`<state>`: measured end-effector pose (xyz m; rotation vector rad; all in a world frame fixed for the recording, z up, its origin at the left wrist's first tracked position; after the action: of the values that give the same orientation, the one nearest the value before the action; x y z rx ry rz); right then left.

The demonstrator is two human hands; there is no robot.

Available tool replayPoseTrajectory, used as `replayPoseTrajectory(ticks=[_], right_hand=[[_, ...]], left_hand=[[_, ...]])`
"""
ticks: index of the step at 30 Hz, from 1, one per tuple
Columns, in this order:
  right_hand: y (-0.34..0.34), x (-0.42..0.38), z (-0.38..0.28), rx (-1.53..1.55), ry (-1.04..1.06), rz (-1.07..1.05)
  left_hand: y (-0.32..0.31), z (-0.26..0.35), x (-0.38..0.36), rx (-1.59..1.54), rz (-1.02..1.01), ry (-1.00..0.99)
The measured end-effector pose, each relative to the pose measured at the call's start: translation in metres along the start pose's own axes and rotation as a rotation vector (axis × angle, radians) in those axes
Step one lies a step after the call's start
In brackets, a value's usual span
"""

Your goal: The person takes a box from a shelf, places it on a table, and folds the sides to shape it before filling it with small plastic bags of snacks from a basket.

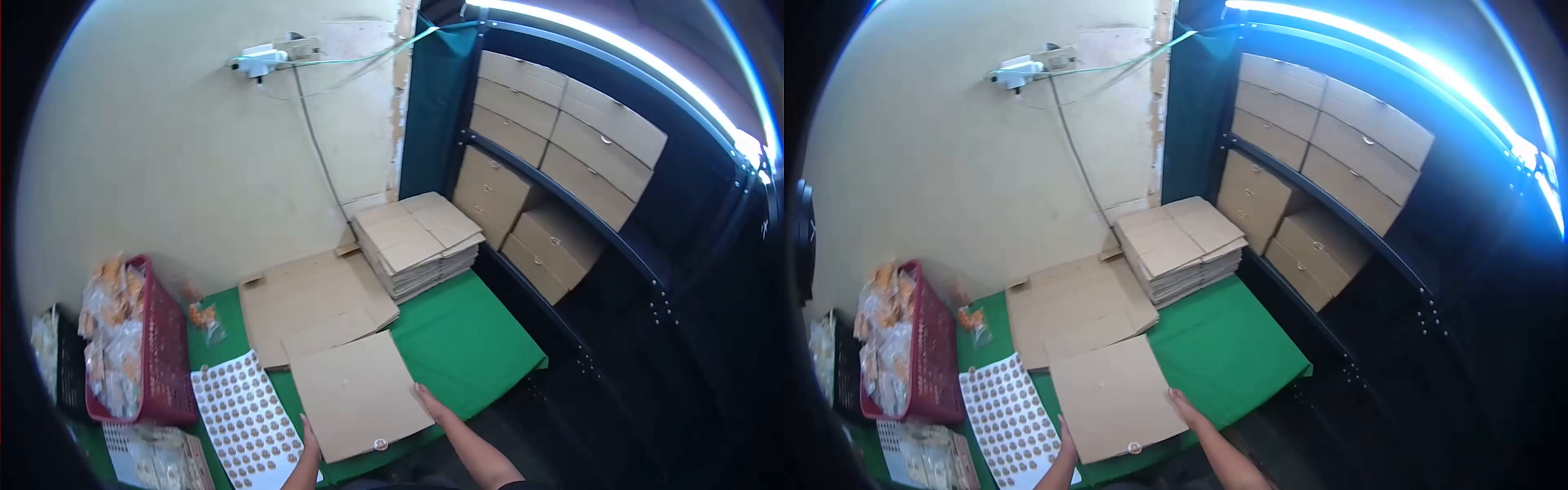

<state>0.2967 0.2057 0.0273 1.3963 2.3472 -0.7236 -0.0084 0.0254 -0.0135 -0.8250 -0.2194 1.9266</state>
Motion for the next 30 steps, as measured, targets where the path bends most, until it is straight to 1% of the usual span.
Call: replayPoseTrajectory(ticks=[2, 3, 5, 6, 8, 9, 11, 13, 15, 18, 19, 21, 23, 27, 28, 30], right_hand=[[-0.005, -0.045, -0.011, -0.074, -0.012, 0.071], [-0.010, -0.027, -0.037, -0.070, 0.027, 0.092], [-0.012, -0.065, -0.045, 0.068, 0.066, 0.143], [-0.013, -0.086, -0.052, 0.075, 0.067, 0.166], [-0.007, -0.120, -0.070, 0.225, 0.116, 0.337], [-0.002, -0.129, -0.074, 0.232, 0.127, 0.353], [0.012, -0.149, -0.086, 0.341, 0.263, 0.390], [0.020, -0.167, -0.105, 0.408, 0.314, 0.415], [0.038, -0.179, -0.113, 0.473, 0.452, 0.452], [0.074, -0.184, -0.118, 0.518, 0.579, 0.470], [0.080, -0.188, -0.125, 0.534, 0.632, 0.469], [0.088, -0.201, -0.143, 0.557, 0.637, 0.505], [0.092, -0.211, -0.168, 0.566, 0.703, 0.607], [0.141, -0.201, -0.189, 0.614, 0.700, 0.595], [0.153, -0.200, -0.198, 0.612, 0.705, 0.612], [0.175, -0.194, -0.225, 0.602, 0.719, 0.612]], left_hand=[[-0.028, 0.017, -0.031, -0.101, -0.024, 0.041], [-0.037, 0.041, 0.007, -0.091, -0.066, 0.029], [-0.051, 0.050, 0.001, -0.083, -0.211, 0.085], [-0.064, 0.055, 0.002, -0.079, -0.226, 0.103], [-0.104, 0.074, 0.011, 0.043, -0.336, 0.122], [-0.125, 0.079, 0.021, 0.052, -0.379, 0.139], [-0.173, 0.092, 0.042, 0.100, -0.475, 0.174], [-0.227, 0.108, 0.056, 0.151, -0.551, 0.197], [-0.278, 0.117, 0.067, 0.208, -0.672, 0.247], [-0.347, 0.127, 0.071, 0.277, -0.778, 0.236], [-0.367, 0.131, 0.071, 0.279, -0.793, 0.236], [-0.405, 0.134, 0.066, 0.343, -0.831, 0.209], [-0.438, 0.134, 0.079, 0.367, -0.858, 0.211], [-0.507, 0.135, 0.104, 0.422, -0.919, 0.223], [-0.523, 0.138, 0.107, 0.442, -0.899, 0.242], [-0.556, 0.136, 0.125, 0.457, -0.900, 0.208]])
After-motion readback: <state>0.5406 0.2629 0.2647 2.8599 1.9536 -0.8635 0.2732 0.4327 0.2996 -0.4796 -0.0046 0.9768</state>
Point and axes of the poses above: each hand's wrist, its own x-axis towards the middle knuckle, its own y-axis out of the back of the hand, z = x × y, the point moved 3 cm from there along x, towards the middle knuckle
